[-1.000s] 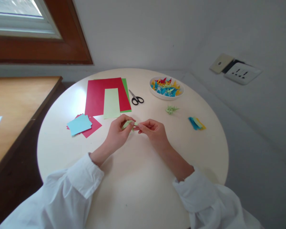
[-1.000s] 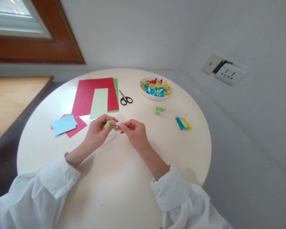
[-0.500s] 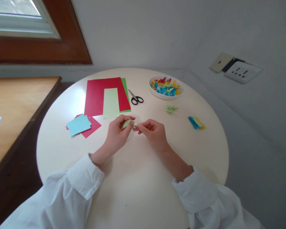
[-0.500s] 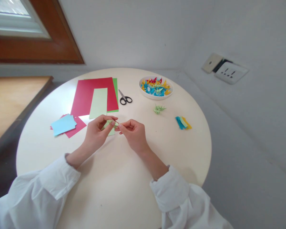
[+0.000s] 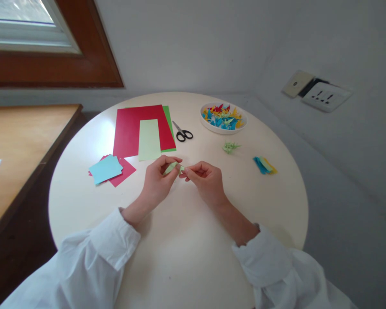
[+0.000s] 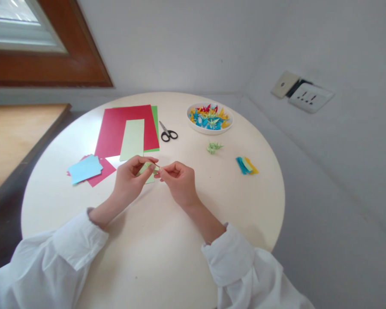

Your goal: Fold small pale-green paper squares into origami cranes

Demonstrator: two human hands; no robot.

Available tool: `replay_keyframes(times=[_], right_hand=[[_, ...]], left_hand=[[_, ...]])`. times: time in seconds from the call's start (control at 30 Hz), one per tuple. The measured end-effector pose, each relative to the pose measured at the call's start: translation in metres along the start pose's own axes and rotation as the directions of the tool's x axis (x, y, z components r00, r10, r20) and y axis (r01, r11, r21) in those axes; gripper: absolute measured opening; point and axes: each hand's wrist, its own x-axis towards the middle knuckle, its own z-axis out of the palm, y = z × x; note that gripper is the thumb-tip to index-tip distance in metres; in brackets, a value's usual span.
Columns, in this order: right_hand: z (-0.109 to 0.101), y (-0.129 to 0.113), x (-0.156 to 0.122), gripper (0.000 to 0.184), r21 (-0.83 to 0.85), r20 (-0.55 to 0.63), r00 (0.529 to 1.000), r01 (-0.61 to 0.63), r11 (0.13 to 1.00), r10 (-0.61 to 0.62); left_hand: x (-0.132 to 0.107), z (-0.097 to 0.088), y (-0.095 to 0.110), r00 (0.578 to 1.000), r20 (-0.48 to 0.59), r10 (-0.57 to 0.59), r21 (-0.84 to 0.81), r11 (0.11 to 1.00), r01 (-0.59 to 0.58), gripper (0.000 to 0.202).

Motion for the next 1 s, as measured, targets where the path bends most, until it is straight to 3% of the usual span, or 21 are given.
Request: replay_keyframes(times=[0.6, 1.0], right_hand=[[0.0000, 0.0030, 0.0002, 0.017, 0.003, 0.010, 1.000, -0.014, 1.000, 0.014], [0.0000, 0.0050, 0.0029, 0.034, 0.073, 0.014, 0.996, -0.094, 0.993, 0.093]], left_hand=[[0.0004, 0.0010, -0.0008, 1.000, 0.006, -0.020, 0.015, 1.000, 0.020, 0.009], [0.0008, -0.0004, -0.0043, 1.000, -0.015, 0.015, 0.048, 0.999, -0.014, 0.007]])
